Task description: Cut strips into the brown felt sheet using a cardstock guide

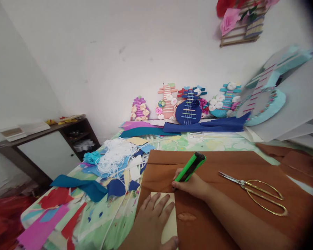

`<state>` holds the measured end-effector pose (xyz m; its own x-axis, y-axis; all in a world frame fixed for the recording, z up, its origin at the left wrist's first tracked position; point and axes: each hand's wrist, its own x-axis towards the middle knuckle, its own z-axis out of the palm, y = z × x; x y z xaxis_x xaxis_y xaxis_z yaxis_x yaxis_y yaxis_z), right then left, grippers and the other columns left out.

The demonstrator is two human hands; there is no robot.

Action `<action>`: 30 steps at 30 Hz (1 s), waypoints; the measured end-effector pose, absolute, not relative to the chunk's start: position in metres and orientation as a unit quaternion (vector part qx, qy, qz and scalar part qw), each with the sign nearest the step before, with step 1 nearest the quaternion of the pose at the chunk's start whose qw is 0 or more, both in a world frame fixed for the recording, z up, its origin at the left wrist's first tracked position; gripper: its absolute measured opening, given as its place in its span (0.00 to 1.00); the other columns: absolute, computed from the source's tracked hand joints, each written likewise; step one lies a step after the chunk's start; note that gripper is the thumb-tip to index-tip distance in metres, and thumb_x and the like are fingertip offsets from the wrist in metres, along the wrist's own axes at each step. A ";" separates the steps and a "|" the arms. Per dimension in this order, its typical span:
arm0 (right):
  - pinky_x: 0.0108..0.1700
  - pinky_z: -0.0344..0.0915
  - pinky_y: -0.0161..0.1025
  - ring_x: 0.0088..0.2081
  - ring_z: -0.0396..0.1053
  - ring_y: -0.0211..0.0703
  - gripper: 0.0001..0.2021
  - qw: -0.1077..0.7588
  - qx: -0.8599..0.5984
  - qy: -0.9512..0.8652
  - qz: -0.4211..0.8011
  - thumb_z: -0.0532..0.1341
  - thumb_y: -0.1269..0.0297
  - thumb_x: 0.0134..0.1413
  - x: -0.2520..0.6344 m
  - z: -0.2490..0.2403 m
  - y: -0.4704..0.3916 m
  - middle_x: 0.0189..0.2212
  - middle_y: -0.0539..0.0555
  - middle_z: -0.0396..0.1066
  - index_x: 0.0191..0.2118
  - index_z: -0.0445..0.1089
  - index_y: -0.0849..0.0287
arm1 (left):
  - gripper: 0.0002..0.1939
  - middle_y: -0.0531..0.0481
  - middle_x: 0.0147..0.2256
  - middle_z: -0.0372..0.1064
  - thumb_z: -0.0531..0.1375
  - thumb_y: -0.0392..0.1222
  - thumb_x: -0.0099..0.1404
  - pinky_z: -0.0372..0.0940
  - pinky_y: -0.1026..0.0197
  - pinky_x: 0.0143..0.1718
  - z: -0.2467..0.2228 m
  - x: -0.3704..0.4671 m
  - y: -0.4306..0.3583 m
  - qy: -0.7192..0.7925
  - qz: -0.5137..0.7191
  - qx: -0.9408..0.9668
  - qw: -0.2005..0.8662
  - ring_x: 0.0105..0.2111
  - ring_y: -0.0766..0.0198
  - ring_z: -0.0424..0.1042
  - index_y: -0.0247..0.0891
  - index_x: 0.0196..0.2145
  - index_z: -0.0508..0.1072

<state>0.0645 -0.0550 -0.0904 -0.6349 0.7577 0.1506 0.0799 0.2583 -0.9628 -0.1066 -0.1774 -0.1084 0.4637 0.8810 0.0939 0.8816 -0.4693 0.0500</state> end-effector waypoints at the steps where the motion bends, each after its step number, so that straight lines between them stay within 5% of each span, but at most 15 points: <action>1: 0.30 0.64 0.35 0.26 0.67 0.38 0.08 0.326 -0.288 -0.723 0.537 0.60 0.62 0.42 0.064 -0.088 -0.056 0.20 0.48 0.66 0.24 0.61 0.59 | 0.36 0.49 0.57 0.48 0.56 0.56 0.53 0.46 0.46 0.52 -0.109 -0.107 -0.177 -0.515 -0.055 -0.855 0.002 0.54 0.47 0.48 0.44 0.57 0.51; 6: 0.27 0.64 0.35 0.24 0.66 0.38 0.11 0.386 -0.353 -0.695 0.493 0.58 0.56 0.45 0.063 -0.070 -0.059 0.20 0.47 0.64 0.30 0.63 0.58 | 0.35 0.46 0.58 0.45 0.55 0.55 0.55 0.45 0.44 0.53 -0.105 -0.105 -0.177 -0.516 -0.050 -0.855 -0.025 0.55 0.45 0.46 0.43 0.57 0.50; 15: 0.13 0.54 0.31 0.12 0.56 0.33 0.13 0.321 -0.468 -0.637 0.522 0.57 0.53 0.45 0.057 -0.066 -0.079 0.11 0.44 0.59 0.24 0.58 0.58 | 0.32 0.40 0.58 0.41 0.46 0.58 0.61 0.42 0.40 0.52 -0.080 -0.095 -0.178 -0.528 0.009 -0.845 -0.088 0.56 0.41 0.41 0.37 0.57 0.50; 20: 0.17 0.56 0.30 0.13 0.58 0.33 0.07 0.390 -0.472 -0.599 0.516 0.58 0.67 0.41 0.049 -0.076 -0.089 0.11 0.42 0.58 0.23 0.55 0.56 | 0.33 0.39 0.57 0.44 0.50 0.58 0.58 0.44 0.38 0.50 -0.080 -0.094 -0.178 -0.520 0.006 -0.852 -0.058 0.54 0.38 0.44 0.36 0.57 0.53; 30: 0.26 0.62 0.35 0.23 0.64 0.38 0.07 0.429 -0.457 -0.714 0.310 0.58 0.62 0.41 0.055 -0.095 -0.090 0.20 0.48 0.63 0.24 0.57 0.57 | 0.38 0.41 0.58 0.45 0.44 0.66 0.57 0.42 0.37 0.50 -0.080 -0.104 -0.173 -0.492 -0.020 -0.867 -0.072 0.54 0.39 0.44 0.41 0.58 0.49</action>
